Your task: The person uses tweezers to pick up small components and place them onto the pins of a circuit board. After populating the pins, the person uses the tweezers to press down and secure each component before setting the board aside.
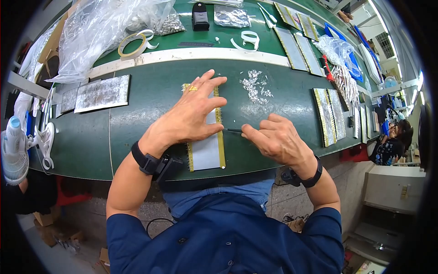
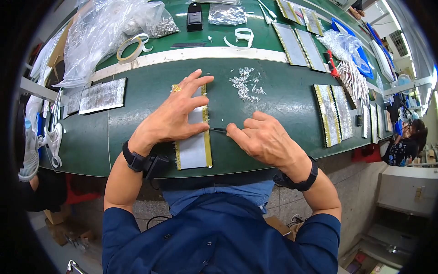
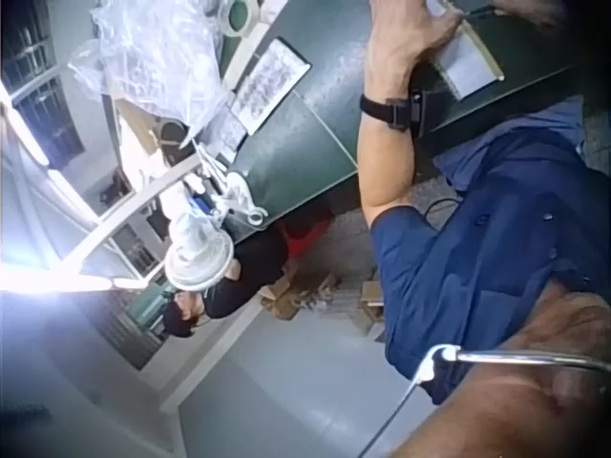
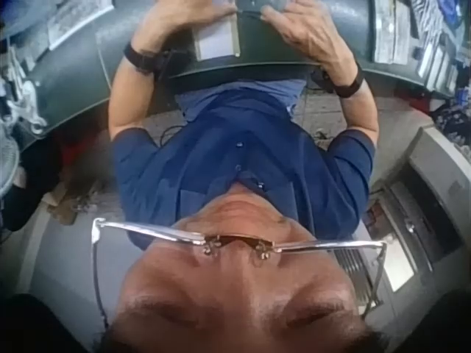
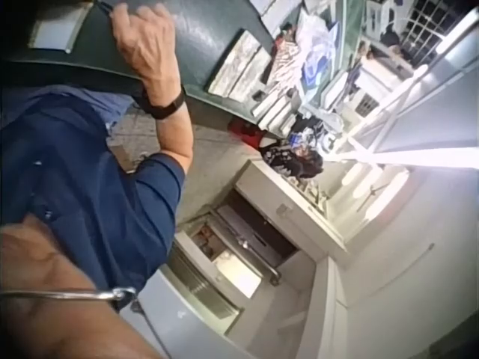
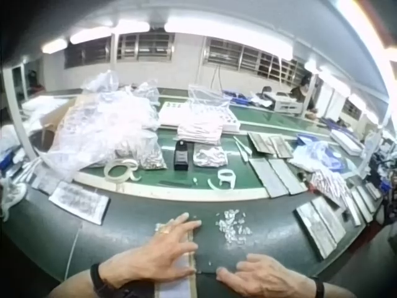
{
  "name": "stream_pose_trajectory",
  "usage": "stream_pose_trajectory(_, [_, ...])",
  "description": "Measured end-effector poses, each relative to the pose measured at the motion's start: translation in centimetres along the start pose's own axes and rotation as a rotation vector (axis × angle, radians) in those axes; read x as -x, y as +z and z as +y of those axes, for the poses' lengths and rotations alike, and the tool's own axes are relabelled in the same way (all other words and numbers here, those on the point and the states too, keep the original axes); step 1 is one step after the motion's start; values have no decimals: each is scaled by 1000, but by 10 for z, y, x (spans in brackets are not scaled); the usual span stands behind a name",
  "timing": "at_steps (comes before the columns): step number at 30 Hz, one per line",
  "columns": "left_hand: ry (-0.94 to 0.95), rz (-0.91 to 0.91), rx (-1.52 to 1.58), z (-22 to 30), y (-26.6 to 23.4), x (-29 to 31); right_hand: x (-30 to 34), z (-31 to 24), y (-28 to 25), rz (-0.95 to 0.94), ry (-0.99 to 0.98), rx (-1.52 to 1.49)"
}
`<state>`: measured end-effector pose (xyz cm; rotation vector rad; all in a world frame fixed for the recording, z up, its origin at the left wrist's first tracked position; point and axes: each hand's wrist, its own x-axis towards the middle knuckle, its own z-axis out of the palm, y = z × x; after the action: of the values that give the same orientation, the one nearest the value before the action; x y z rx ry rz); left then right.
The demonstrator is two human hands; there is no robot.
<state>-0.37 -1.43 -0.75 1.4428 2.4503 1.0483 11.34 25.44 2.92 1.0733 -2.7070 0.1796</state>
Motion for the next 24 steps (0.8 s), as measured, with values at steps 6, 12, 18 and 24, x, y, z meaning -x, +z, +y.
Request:
stream_pose_trajectory(6, [55, 6, -28, 4, -2, -6, 3, 2, -16, 44, 62, -15])
stream_pose_trajectory(12, [-1, -27, -37, 9, -7, 2, 8, 15, -19, 88, 209, 28])
stream_pose_trajectory(18, [-25, -41, -39, 8, -6, -1, 17, 35, -12, 76, 453, 92])
stream_pose_trajectory(24, [-34, -19, -29, 7, -6, -3, 15, 48, -2, 96, 494, 76])
